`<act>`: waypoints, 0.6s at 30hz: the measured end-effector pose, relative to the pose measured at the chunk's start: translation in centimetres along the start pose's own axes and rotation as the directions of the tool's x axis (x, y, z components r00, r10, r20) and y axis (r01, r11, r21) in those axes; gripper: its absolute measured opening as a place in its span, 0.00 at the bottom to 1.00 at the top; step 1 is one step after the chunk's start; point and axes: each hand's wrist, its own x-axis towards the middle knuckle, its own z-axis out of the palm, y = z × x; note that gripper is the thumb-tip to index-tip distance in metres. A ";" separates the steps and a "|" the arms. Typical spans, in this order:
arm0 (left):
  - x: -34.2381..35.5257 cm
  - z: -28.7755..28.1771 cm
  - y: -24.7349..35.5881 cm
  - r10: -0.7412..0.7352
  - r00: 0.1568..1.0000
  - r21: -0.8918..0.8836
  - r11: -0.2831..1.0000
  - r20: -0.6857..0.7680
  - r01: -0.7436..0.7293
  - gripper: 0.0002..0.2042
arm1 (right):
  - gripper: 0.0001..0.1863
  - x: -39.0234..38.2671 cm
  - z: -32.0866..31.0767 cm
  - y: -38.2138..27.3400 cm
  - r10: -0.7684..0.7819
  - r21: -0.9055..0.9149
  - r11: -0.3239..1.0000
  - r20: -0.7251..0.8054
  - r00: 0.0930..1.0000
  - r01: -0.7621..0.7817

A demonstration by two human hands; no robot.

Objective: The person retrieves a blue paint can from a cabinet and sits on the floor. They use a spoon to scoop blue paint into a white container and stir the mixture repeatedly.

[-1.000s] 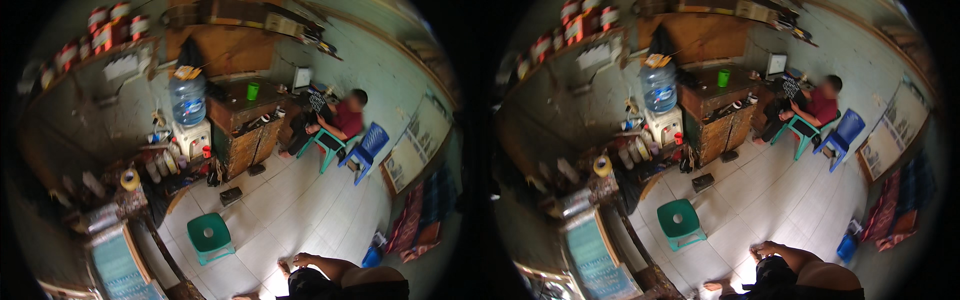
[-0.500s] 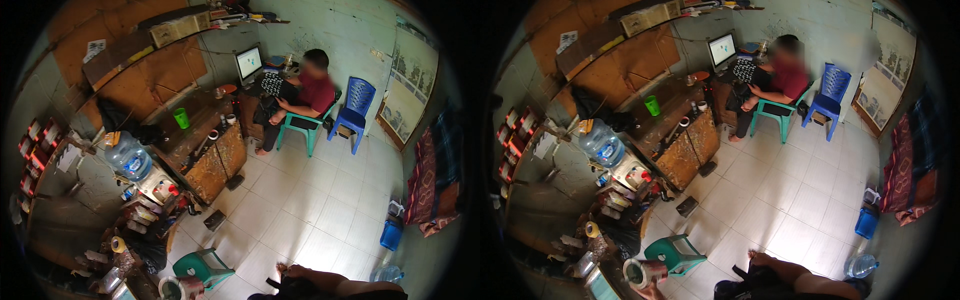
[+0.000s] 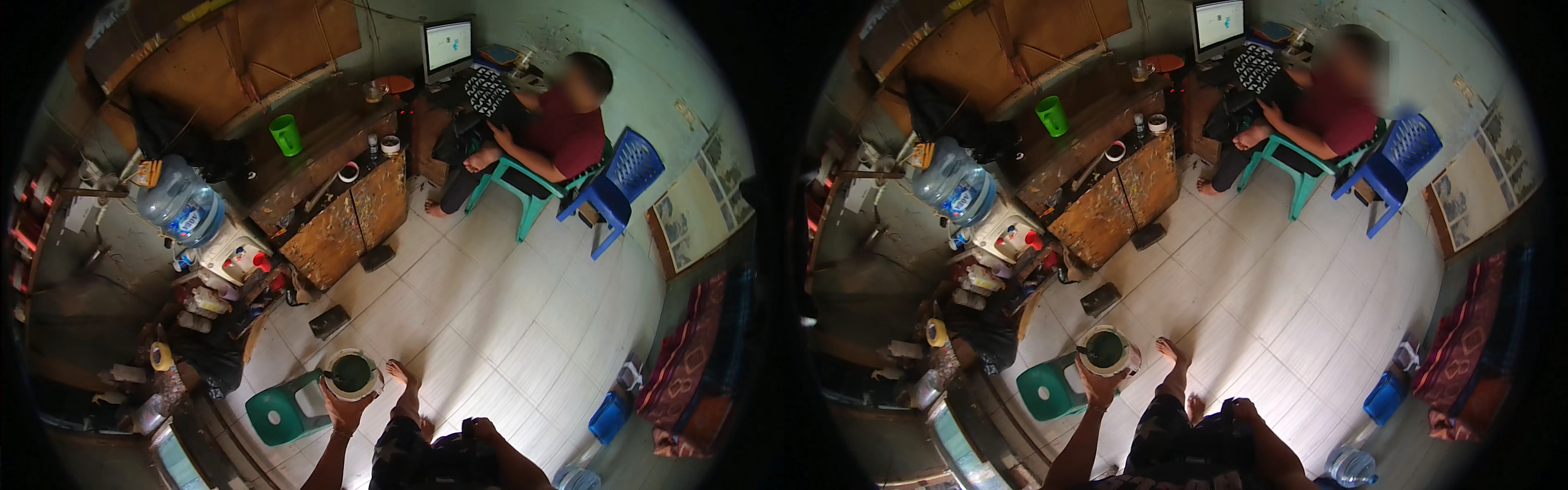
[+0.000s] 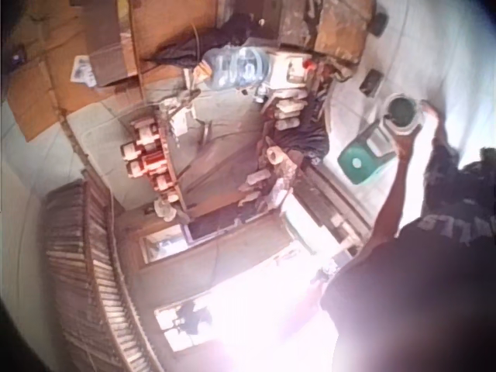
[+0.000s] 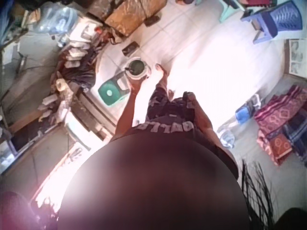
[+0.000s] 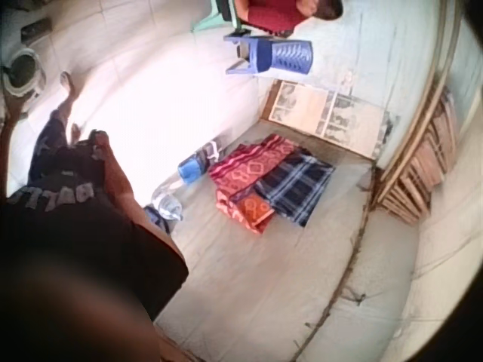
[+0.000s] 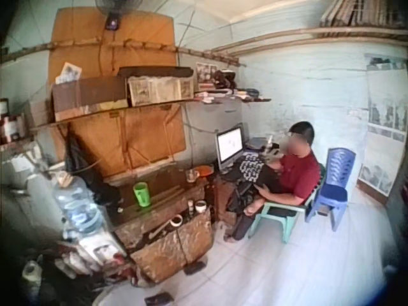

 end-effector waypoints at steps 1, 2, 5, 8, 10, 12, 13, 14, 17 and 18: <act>2.0 1.7 -0.7 -0.021 0.999 0.062 0.998 0.032 0.019 0.59 | 0.20 1.5 -0.7 0.2 0.100 0.190 0.975 0.066 0.993 -0.111; 3.9 3.0 -1.4 0.059 0.998 0.080 0.995 0.028 -0.061 0.59 | 0.17 3.0 -1.6 0.3 -0.247 -0.104 0.965 -0.041 0.968 0.242; 9.6 8.5 -4.2 -0.049 0.996 0.059 0.997 0.070 0.045 0.58 | 0.11 8.9 -5.2 -0.8 0.009 0.162 0.987 -0.179 0.984 0.020; 16.0 14.7 -9.0 -0.024 0.992 0.037 0.999 0.126 0.019 0.57 | 0.15 17.3 -9.1 -4.6 0.027 0.337 0.937 -0.330 0.944 0.091; 19.4 19.1 -13.5 -0.025 0.984 -0.008 1.000 0.174 0.027 0.58 | 0.10 25.0 -11.1 -7.8 -0.137 0.374 0.894 -0.299 0.944 0.248; 23.1 24.1 -19.3 -0.030 0.983 0.010 1.000 0.183 0.028 0.59 | 0.11 34.4 -11.7 -11.2 -0.139 0.333 0.918 -0.242 0.960 0.217; 24.7 26.8 -22.7 -0.024 0.984 0.036 0.999 0.176 0.018 0.58 | 0.12 39.5 -11.8 -12.6 -0.146 0.278 0.941 -0.181 0.973 0.193; 25.9 29.5 -26.0 -0.044 0.982 0.067 0.997 0.186 0.032 0.58 | 0.15 45.1 -11.5 -14.3 -0.295 -0.151 0.952 -0.229 0.928 0.265; 29.4 36.5 -36.1 -0.112 0.965 -0.027 0.992 0.239 0.122 0.57 | 0.21 60.4 -9.5 -18.7 -0.445 -0.359 0.854 -0.125 0.887 0.378; 30.1 38.3 -39.1 -0.138 0.958 -0.083 0.983 0.253 0.164 0.58 | 0.24 65.2 -9.0 -20.4 -0.446 -0.333 0.854 -0.073 0.892 0.400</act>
